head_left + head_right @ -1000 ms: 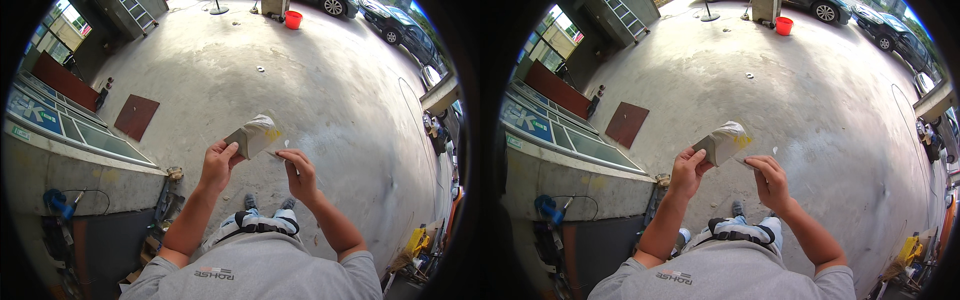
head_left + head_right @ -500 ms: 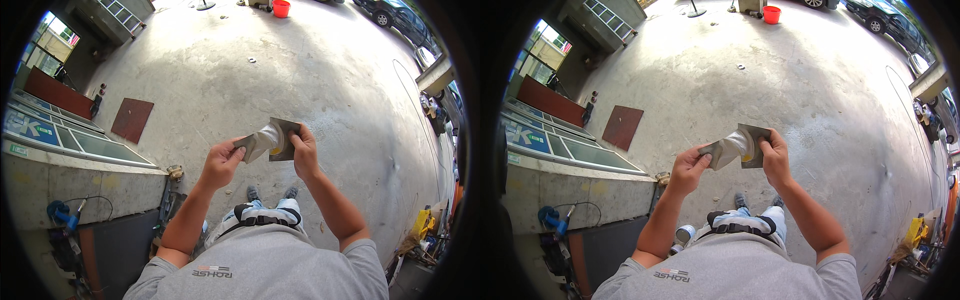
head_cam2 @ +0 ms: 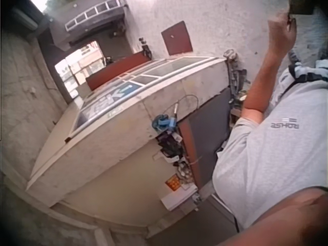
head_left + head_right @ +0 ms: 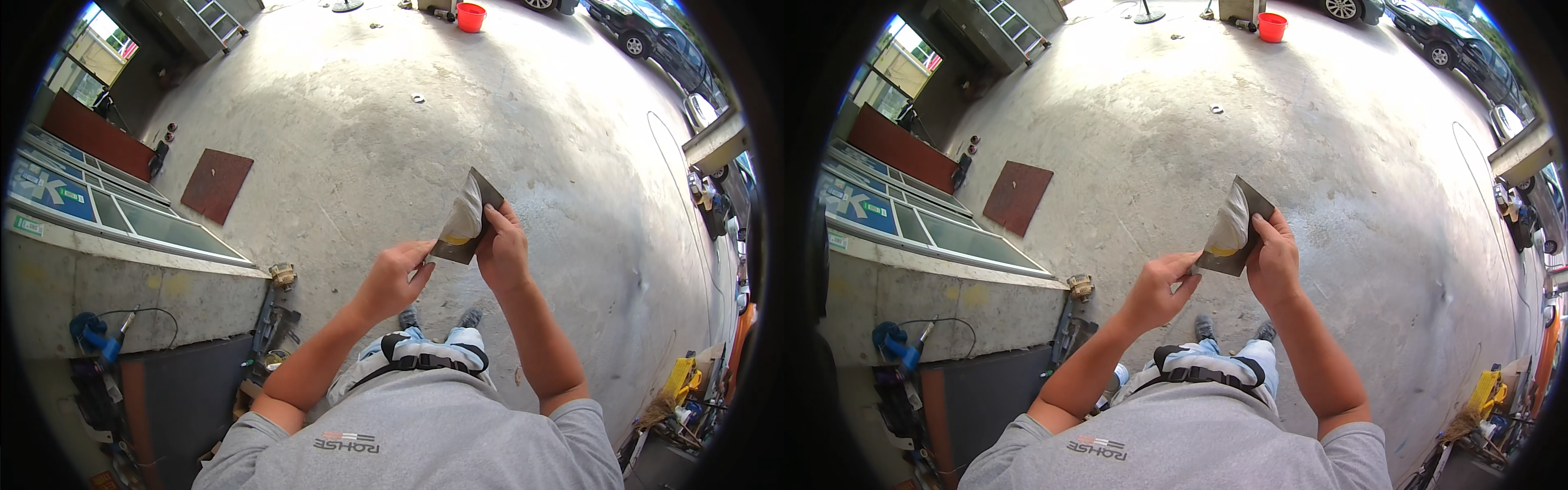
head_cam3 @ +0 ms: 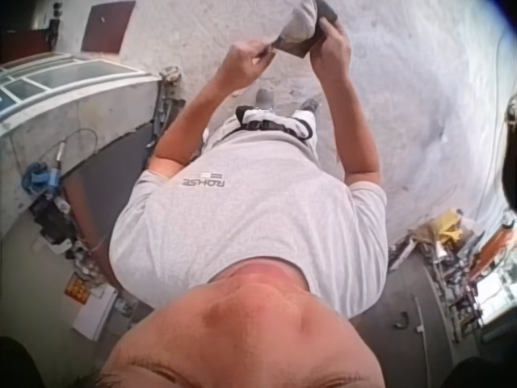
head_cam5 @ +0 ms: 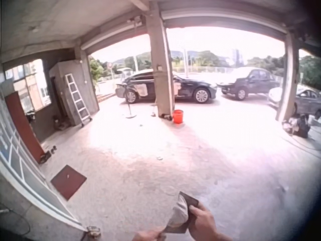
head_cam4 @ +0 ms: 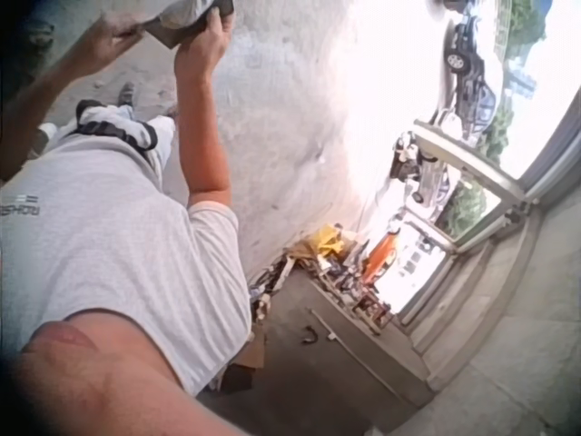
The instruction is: The person walks toward a dark car with its trunk open and applies a beige body filler to the rear quarter panel using a spreader. They repeatedly scoop filler from a palette and smooth it over the damaged area, gradually covering a larger section of the panel.
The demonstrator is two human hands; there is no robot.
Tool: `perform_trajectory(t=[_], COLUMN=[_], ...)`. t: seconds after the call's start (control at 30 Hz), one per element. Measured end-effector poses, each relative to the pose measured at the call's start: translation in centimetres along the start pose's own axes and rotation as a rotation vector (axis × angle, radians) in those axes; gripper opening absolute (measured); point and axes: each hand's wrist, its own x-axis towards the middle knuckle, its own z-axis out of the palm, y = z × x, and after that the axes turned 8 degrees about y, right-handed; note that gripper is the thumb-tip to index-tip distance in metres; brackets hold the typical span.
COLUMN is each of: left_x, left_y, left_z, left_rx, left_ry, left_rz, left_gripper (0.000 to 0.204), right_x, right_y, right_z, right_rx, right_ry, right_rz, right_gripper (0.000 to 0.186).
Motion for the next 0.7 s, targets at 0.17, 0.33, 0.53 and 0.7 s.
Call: perform_trajectory(t=[0.17,0.33,0.53,0.7], left_x=[-0.4,-0.2,-0.1,1.0], left_y=[-1.1,-2.0,-2.5,-2.0], left_z=[-2.1,-2.5,-3.3,-4.9], left_rx=[-0.162,-0.289,-0.510,-0.810], left_ry=[-0.099,0.042,0.095,0.264], left_rz=[-0.362,-0.385,-0.510,-0.646], left_gripper=[0.021,0.020,0.021,0.025], right_x=[0.1,0.1,0.5,-0.3], right_y=[-2.7,-4.2,-6.0,-4.9], right_z=[-0.9,-2.3,-3.5,-2.7], right_rx=[-0.195,-0.685,-1.292,-1.404], right_ry=[-0.284,-0.572,-0.616,-0.400], right_rz=[-0.017,-0.055,-0.351,-1.194], right_gripper=[0.024,0.026,0.026,0.028])
